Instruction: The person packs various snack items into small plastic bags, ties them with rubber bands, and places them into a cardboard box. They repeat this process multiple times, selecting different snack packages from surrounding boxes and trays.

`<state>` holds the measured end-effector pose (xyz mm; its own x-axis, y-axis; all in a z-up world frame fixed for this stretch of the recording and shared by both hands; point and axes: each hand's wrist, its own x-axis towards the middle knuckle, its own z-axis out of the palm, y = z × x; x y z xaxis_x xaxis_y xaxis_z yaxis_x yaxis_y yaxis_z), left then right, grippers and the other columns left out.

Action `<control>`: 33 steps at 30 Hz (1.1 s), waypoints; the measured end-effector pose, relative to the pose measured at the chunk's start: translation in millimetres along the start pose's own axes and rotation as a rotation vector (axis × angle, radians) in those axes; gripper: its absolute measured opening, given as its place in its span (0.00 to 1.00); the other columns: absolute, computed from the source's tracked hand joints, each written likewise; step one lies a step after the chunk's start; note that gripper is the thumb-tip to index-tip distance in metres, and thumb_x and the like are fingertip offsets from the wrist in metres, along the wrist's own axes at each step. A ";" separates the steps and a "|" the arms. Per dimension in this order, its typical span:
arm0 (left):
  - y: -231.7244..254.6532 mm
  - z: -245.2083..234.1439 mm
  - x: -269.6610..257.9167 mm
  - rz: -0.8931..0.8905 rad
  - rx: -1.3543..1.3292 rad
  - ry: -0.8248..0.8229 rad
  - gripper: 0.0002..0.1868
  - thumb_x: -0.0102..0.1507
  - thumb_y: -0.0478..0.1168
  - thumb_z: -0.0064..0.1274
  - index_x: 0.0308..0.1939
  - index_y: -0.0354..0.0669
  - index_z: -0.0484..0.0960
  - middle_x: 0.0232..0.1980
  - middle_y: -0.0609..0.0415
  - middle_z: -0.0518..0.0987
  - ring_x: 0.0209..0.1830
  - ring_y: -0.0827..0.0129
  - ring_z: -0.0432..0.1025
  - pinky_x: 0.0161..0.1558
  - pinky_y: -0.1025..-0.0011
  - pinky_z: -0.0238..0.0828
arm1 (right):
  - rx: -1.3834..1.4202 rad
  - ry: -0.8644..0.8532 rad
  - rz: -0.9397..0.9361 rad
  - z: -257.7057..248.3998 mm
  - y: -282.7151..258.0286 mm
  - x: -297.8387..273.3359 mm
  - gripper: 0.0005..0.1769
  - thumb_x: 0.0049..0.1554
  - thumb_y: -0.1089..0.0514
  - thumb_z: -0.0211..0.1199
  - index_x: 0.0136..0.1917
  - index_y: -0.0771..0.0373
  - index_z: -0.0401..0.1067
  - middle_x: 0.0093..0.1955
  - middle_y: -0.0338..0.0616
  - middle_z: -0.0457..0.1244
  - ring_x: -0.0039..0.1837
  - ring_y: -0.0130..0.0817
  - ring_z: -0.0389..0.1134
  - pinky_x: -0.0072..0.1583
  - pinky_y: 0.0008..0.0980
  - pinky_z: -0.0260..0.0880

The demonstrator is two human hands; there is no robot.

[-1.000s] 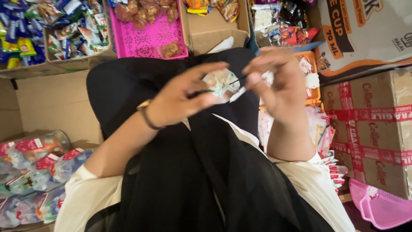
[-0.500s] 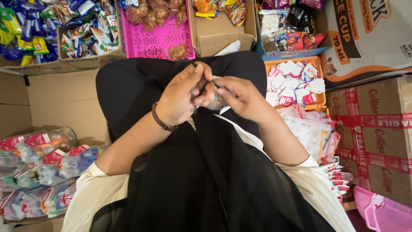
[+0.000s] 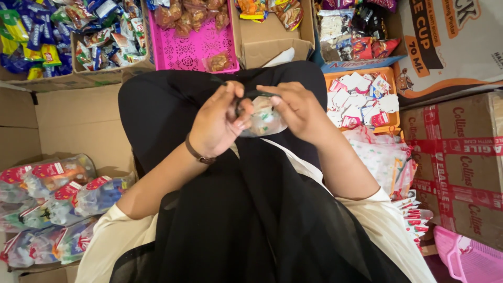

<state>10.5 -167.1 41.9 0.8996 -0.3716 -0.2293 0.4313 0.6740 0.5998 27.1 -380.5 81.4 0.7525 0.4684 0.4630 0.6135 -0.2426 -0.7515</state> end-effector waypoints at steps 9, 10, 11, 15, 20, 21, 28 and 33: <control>39.7 -3.0 -22.6 0.338 0.761 -0.253 0.16 0.75 0.45 0.43 0.45 0.41 0.83 0.65 0.50 0.72 0.70 0.64 0.58 0.74 0.64 0.45 | 0.296 -0.074 0.160 -23.0 10.8 -4.7 0.07 0.63 0.66 0.63 0.54 0.69 0.79 0.43 0.51 0.66 0.46 0.37 0.66 0.53 0.39 0.68; 44.7 -1.1 -24.5 0.341 0.763 -0.252 0.16 0.75 0.45 0.43 0.45 0.41 0.83 0.65 0.50 0.72 0.70 0.64 0.58 0.74 0.64 0.45 | 0.296 -0.075 0.157 -24.5 9.7 -1.8 0.07 0.63 0.66 0.63 0.54 0.69 0.79 0.43 0.51 0.66 0.46 0.37 0.66 0.53 0.39 0.68; 49.0 0.6 -26.9 0.330 0.800 -0.353 0.16 0.73 0.47 0.44 0.46 0.42 0.84 0.71 0.47 0.66 0.73 0.61 0.55 0.75 0.62 0.41 | 0.331 -0.108 0.149 -25.7 8.1 -0.3 0.07 0.62 0.66 0.64 0.53 0.69 0.79 0.44 0.50 0.67 0.45 0.35 0.66 0.53 0.37 0.68; 53.0 13.1 -25.5 0.368 0.740 -0.437 0.31 0.72 0.57 0.42 0.67 0.35 0.73 0.71 0.42 0.68 0.73 0.61 0.62 0.76 0.58 0.47 | 0.331 -0.190 0.126 -27.1 2.5 3.3 0.06 0.60 0.66 0.66 0.52 0.66 0.81 0.45 0.49 0.67 0.46 0.35 0.67 0.52 0.35 0.67; 25.6 -0.7 4.1 0.429 0.894 -0.458 0.28 0.72 0.43 0.45 0.74 0.34 0.65 0.58 0.41 0.77 0.62 0.59 0.70 0.67 0.54 0.61 | 0.148 -0.202 0.022 -23.1 0.5 3.6 0.09 0.56 0.70 0.68 0.51 0.64 0.81 0.46 0.47 0.68 0.50 0.43 0.69 0.57 0.42 0.67; 20.5 -3.6 10.4 0.462 1.000 -0.473 0.25 0.70 0.36 0.47 0.71 0.31 0.68 0.47 0.40 0.81 0.51 0.57 0.76 0.59 0.54 0.71 | 0.030 -0.185 -0.046 -21.7 -2.9 4.3 0.10 0.55 0.72 0.68 0.50 0.63 0.81 0.47 0.47 0.68 0.51 0.50 0.69 0.60 0.46 0.66; 13.6 0.1 13.4 0.486 1.092 -0.370 0.17 0.71 0.34 0.45 0.64 0.37 0.75 0.34 0.54 0.83 0.37 0.64 0.77 0.47 0.65 0.73 | -0.411 -0.029 -0.279 2.6 31.5 -16.5 0.06 0.58 0.70 0.66 0.50 0.66 0.77 0.47 0.44 0.67 0.52 0.42 0.70 0.70 0.49 0.62; 16.4 -2.8 17.2 0.339 1.065 -0.262 0.11 0.67 0.41 0.56 0.50 0.40 0.85 0.32 0.56 0.82 0.36 0.72 0.74 0.44 0.66 0.74 | -0.480 0.079 -0.439 17.7 37.9 -21.3 0.03 0.61 0.65 0.66 0.49 0.66 0.79 0.50 0.45 0.68 0.51 0.39 0.70 0.67 0.53 0.64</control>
<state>33.2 -160.7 45.7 0.8627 -0.4797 0.1598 -0.2197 -0.0710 0.9730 30.0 -384.6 34.8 0.4116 0.5506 0.7262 0.8927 -0.4038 -0.1998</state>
